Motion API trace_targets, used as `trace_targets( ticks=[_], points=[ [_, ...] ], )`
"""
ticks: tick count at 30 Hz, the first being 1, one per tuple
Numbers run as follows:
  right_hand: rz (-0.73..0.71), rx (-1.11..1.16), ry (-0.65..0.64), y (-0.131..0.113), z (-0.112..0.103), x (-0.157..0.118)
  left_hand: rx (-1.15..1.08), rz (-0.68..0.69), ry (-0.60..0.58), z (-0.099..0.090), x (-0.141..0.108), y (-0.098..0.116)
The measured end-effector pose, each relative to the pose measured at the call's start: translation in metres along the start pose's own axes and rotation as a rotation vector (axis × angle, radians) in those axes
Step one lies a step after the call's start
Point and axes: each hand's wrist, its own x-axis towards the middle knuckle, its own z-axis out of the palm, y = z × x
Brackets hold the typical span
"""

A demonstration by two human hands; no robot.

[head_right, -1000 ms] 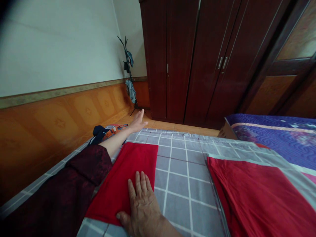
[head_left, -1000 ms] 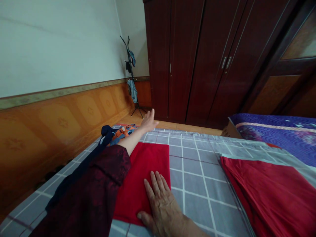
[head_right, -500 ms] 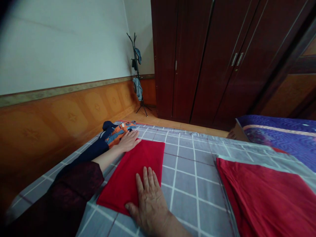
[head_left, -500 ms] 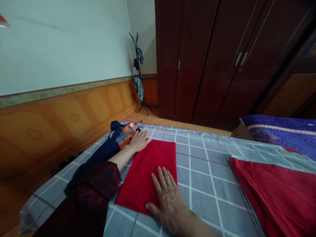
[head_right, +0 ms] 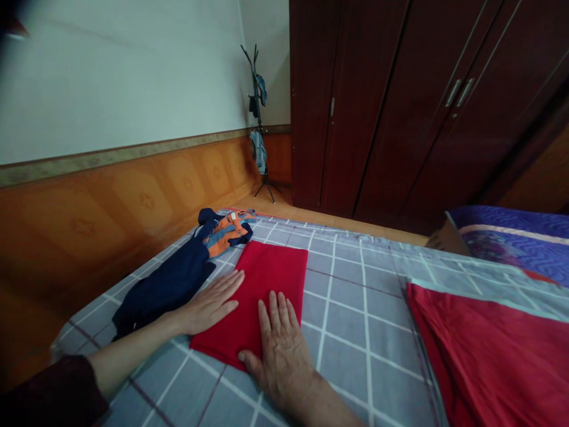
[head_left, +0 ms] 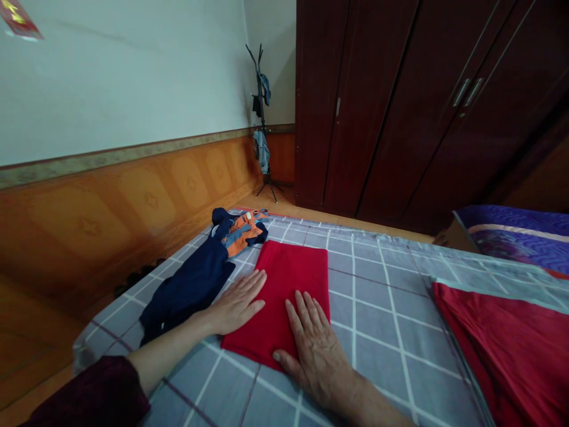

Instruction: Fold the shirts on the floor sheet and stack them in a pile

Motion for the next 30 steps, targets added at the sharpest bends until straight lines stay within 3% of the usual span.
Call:
trace_targets(
  ticks=[3,8,13,16,20,23,25,30],
  points=[
    [-0.019,-0.04,0.066,0.002,0.007,0.0,0.067,-0.119,0.1,-0.001,-0.016,0.005],
    [-0.05,-0.091,0.12,0.005,0.011,-0.001,0.043,0.006,0.116,0.015,-0.034,0.027],
    [-0.035,-0.102,0.118,0.004,0.01,-0.003,0.095,-0.197,0.178,0.03,-0.059,0.028],
    [-0.036,-0.096,0.135,0.004,0.012,-0.003,0.121,-0.152,0.234,0.026,-0.061,0.041],
    [-0.034,-0.073,0.124,0.004,0.011,-0.002,0.068,0.029,0.147,0.019,-0.047,0.055],
    [-0.013,-0.059,0.08,0.001,0.006,-0.002,0.016,-0.137,0.089,0.009,-0.032,0.045],
    [-0.002,-0.052,0.052,0.0,0.002,-0.002,-0.037,-0.181,0.121,-0.001,-0.016,0.038],
    [0.003,-0.021,0.025,-0.001,-0.001,-0.004,-0.277,0.02,0.333,-0.015,0.063,0.038]
  ],
)
